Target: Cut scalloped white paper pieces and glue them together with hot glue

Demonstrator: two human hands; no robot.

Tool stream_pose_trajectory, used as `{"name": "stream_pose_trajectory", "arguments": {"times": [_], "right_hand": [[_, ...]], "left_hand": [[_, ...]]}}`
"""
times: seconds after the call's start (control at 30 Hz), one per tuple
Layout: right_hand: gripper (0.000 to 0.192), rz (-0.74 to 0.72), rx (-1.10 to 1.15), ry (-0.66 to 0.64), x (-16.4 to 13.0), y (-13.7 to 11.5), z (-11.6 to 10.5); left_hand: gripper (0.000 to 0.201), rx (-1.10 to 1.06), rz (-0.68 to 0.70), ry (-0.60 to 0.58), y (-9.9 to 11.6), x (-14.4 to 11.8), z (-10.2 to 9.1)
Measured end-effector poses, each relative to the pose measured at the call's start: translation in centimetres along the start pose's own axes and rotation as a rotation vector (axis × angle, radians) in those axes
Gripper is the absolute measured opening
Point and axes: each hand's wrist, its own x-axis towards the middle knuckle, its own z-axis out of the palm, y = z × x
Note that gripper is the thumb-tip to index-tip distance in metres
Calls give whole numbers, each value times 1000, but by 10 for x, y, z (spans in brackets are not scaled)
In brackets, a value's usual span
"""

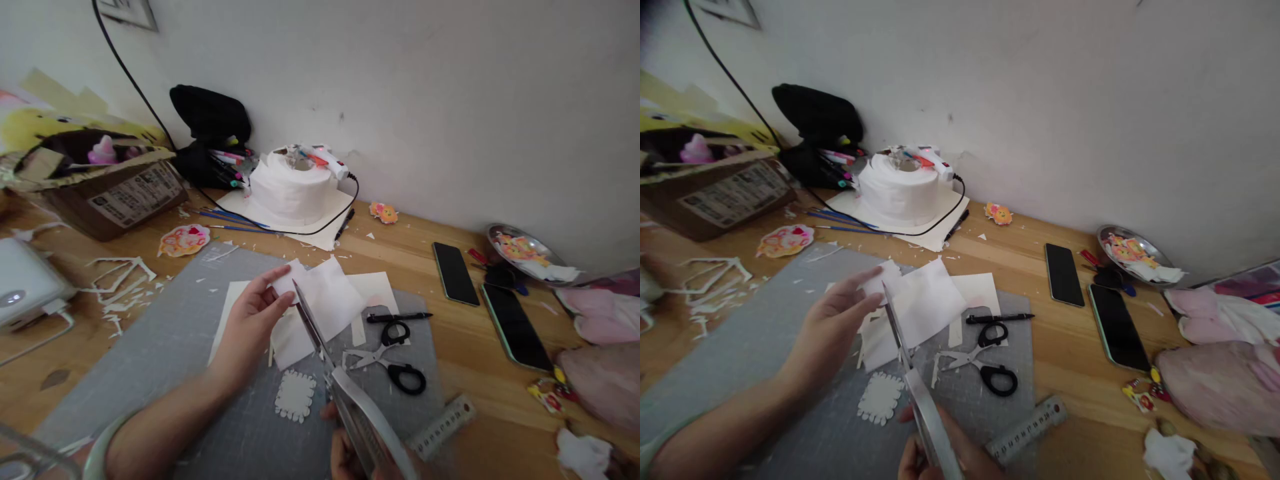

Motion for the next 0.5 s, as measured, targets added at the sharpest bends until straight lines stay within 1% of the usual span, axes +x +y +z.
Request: {"name": "stream_pose_trajectory", "arguments": {"times": [0.13, 0.23, 0.37, 0.43, 0.5], "right_hand": [[77, 51, 13, -8, -1, 5, -7], [75, 52, 2, -19, -1, 1, -5], [71, 39, 23, 46, -2, -3, 1], [69, 66, 14, 74, -2, -2, 0], [70, 109, -52, 84, -2, 1, -4]], "left_hand": [[47, 0, 4, 3, 0, 0, 0], [48, 2, -2, 11, 0, -1, 1], [46, 41, 14, -3, -1, -1, 1], [43, 45, 23, -18, -2, -1, 0], [41, 47, 19, -28, -3, -2, -1]]}}
